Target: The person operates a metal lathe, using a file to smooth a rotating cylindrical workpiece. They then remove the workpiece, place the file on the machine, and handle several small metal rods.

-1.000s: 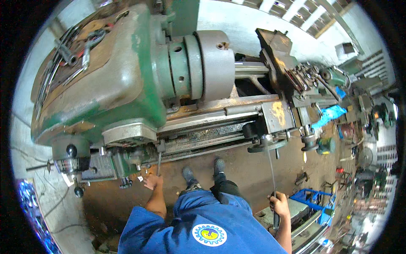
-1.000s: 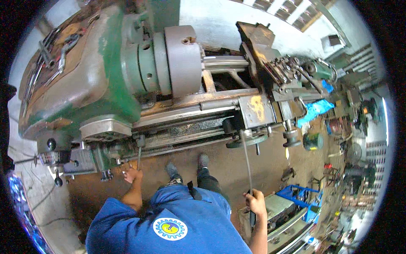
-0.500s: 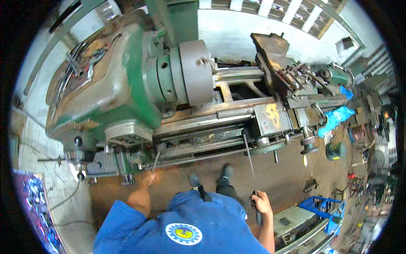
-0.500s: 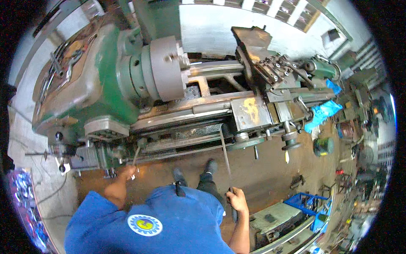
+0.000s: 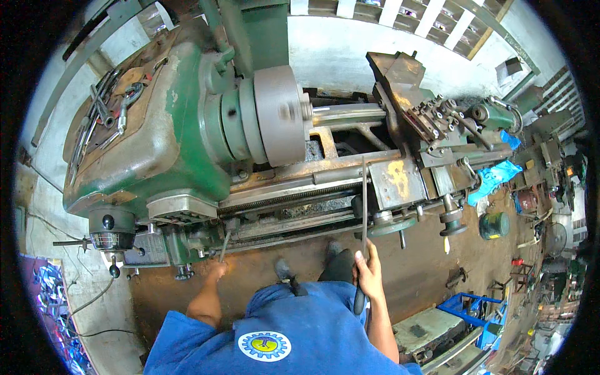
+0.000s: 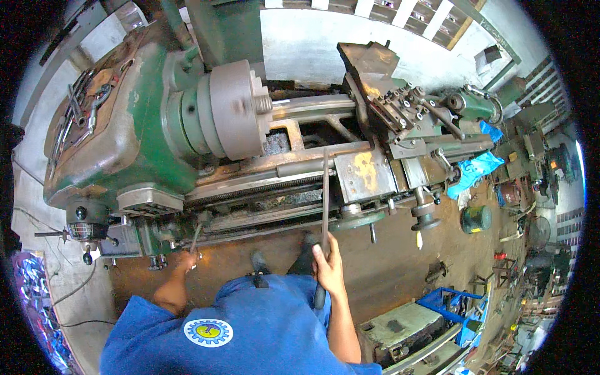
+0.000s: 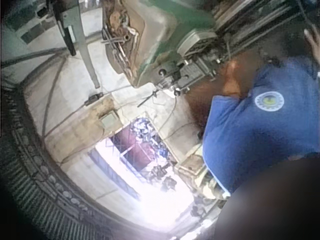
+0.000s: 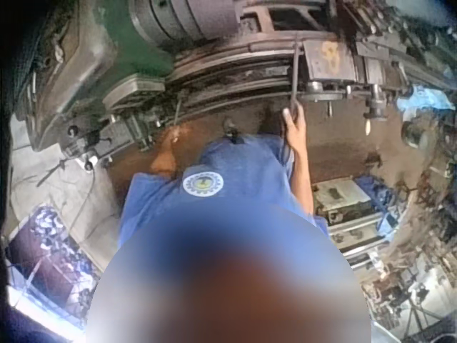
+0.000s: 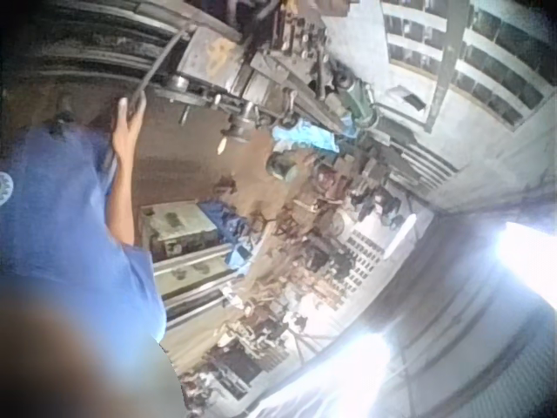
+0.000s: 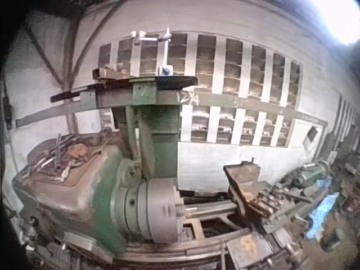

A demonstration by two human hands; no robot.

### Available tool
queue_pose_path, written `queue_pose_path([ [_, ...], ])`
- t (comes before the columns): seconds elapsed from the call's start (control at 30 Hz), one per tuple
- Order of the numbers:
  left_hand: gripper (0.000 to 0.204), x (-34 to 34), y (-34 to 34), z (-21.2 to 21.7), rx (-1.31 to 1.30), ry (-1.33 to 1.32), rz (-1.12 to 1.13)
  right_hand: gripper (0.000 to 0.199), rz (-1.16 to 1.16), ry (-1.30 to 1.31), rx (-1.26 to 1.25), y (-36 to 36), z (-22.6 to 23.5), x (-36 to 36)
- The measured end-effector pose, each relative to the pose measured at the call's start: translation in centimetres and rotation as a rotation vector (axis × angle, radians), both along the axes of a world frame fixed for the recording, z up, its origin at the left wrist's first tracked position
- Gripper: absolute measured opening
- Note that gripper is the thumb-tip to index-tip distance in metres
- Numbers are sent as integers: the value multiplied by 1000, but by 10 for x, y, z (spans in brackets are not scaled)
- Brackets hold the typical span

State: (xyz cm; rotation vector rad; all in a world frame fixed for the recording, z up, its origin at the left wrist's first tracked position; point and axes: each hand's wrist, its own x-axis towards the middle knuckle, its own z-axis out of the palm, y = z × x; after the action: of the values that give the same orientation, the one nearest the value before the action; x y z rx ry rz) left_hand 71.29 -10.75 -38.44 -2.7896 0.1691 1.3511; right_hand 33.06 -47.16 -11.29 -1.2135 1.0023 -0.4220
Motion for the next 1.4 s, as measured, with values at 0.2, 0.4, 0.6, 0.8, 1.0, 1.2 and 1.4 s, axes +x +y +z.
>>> queue_pose_path([
  [0.2, 70, -48, -67, 94, 166, -146, -86, 52, 50, -104, -10, -91, 1, 72],
  [0.4, 43, -171, -265, 223, -1158, 701, 44, 53, 111, -327, 44, -141, -7, 127],
  [0.6, 68, -214, -390, 269, -1081, 699, 598, 46, 154, -332, -23, -146, -16, 141],
  [0.8, 55, -222, -411, 286, -1069, -70, 279, 43, 207, -225, -379, -172, -19, 157],
  [1.0, 40, -227, -404, 292, -1162, -260, 104, 43, -106, -437, -280, -291, 36, 241],
  [1.2, 41, -230, -402, 291, -1118, -199, 141, 38, 34, -392, -306, -331, 56, 286],
  [1.4, 39, -232, -388, 285, -1183, -189, 72, 32, -83, -334, -285, -312, 65, 265],
])
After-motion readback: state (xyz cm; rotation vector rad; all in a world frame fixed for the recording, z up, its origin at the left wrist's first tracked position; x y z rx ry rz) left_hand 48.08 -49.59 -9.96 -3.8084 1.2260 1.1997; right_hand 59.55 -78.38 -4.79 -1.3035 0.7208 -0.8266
